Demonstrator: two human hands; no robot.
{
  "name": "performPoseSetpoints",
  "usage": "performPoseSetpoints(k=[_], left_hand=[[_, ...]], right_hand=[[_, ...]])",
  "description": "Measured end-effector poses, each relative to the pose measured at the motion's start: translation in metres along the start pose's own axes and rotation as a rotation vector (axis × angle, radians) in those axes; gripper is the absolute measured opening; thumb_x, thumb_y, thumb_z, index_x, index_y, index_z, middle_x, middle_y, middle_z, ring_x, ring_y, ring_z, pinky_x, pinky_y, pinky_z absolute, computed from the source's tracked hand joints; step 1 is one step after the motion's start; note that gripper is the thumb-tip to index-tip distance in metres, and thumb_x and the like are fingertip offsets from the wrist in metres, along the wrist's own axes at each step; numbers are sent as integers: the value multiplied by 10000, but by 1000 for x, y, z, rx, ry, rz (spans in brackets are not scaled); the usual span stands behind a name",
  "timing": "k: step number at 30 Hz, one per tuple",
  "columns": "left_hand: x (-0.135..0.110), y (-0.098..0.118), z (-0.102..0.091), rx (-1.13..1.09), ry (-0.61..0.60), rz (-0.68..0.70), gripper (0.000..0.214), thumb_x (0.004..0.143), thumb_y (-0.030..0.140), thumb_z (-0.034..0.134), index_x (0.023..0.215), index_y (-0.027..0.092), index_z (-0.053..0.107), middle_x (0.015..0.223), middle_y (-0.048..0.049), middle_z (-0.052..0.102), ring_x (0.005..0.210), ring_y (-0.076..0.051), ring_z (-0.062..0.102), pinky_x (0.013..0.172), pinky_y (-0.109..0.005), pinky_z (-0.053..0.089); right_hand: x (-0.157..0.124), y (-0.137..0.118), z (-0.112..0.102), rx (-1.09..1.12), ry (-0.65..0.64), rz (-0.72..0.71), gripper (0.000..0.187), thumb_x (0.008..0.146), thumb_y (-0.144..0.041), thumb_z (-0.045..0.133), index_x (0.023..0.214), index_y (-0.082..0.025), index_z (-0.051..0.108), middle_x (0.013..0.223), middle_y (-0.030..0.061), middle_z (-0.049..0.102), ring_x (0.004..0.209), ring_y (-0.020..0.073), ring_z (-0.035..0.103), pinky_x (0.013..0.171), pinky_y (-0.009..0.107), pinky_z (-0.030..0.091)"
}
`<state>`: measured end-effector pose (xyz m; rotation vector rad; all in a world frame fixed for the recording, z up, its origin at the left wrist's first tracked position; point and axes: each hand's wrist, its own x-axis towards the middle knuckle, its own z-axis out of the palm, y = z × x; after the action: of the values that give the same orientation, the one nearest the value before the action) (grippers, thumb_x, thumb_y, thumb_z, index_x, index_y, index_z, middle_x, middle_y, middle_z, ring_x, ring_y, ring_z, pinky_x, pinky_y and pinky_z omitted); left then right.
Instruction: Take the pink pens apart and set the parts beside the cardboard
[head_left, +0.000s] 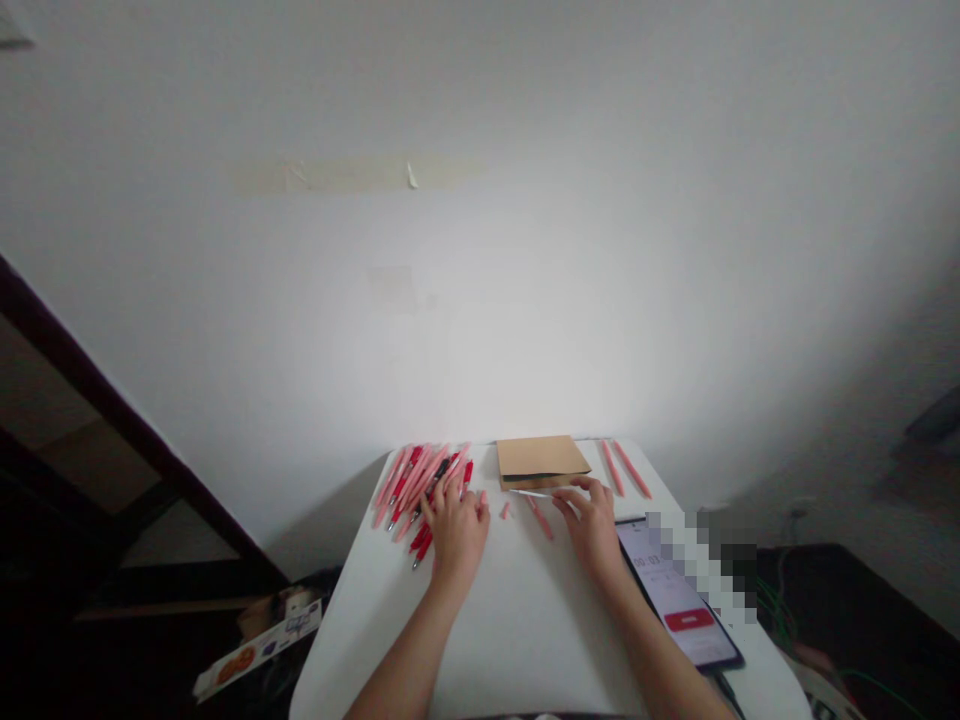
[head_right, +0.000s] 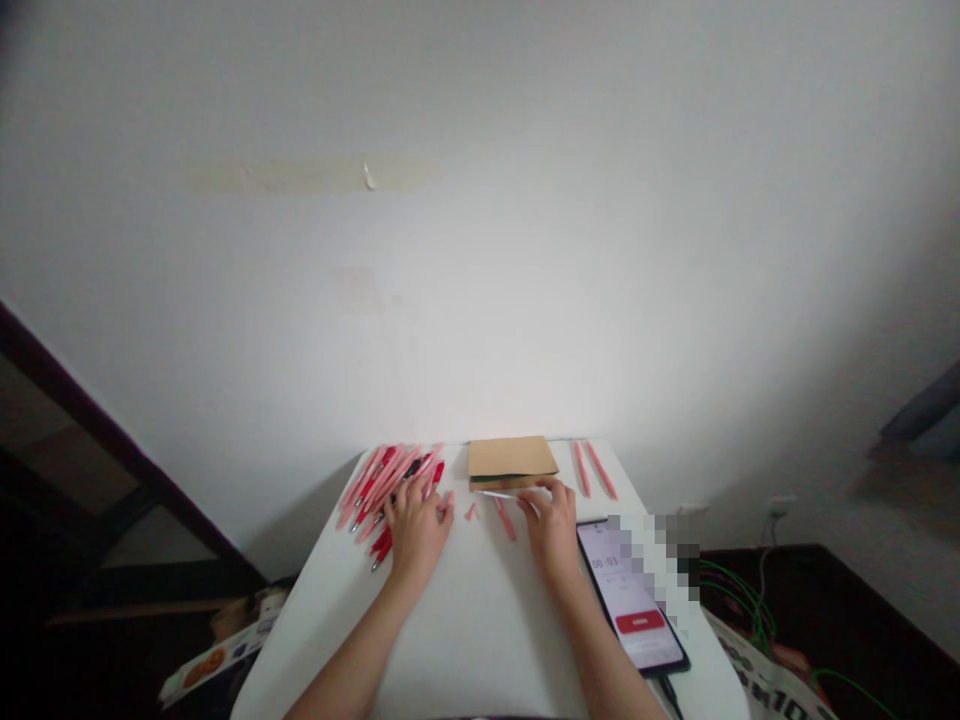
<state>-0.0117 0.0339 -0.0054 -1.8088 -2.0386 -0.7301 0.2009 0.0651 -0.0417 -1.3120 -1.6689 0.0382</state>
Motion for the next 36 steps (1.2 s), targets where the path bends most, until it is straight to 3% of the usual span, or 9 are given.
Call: performPoseSetpoints(k=[12,16,21,27,36], left_hand=[[1,-2,1,-21,33,4,217,878,317,553,772,215,713,1224,-112,631,1215,-319,480,1058,-592,306],[3,-4,3,-161,57,76,91,818,281,646,834,219,711,1216,-107,613,1205,-303,492,1054,-547,345],[2,-2,3,-397,103,192,177,789,264,702,966,262,714,1231,-75,571,1203,-264,488,1036,-463,408],[0,0,3,-432,74,217,72,805,254,693,856,276,740,1246,-56,561,1210,-262,478,1049,-486,392],[2,0,1,-409,56,207,88,805,198,680,780,257,741,1224,-60,568,1197,-261,481,1036,-489,388]], right_hand=[[0,0,0,18,-9,21,257,887,-352,515,875,-262,756,1076,100,566,1032,270,480,897,457,461],[-1,0,0,29,-13,21,252,881,-357,523,875,-265,757,1078,95,562,1035,267,481,898,459,464],[-1,-1,0,41,-27,-17,228,878,-339,545,859,-272,762,1080,98,570,1032,269,491,885,454,470],[-1,-6,-2,50,-47,-25,205,859,-318,566,854,-275,767,1082,97,579,1042,275,495,890,457,469],[-1,-5,-1,83,-46,-30,192,863,-309,573,841,-284,761,1088,84,577,1063,269,490,897,444,464]])
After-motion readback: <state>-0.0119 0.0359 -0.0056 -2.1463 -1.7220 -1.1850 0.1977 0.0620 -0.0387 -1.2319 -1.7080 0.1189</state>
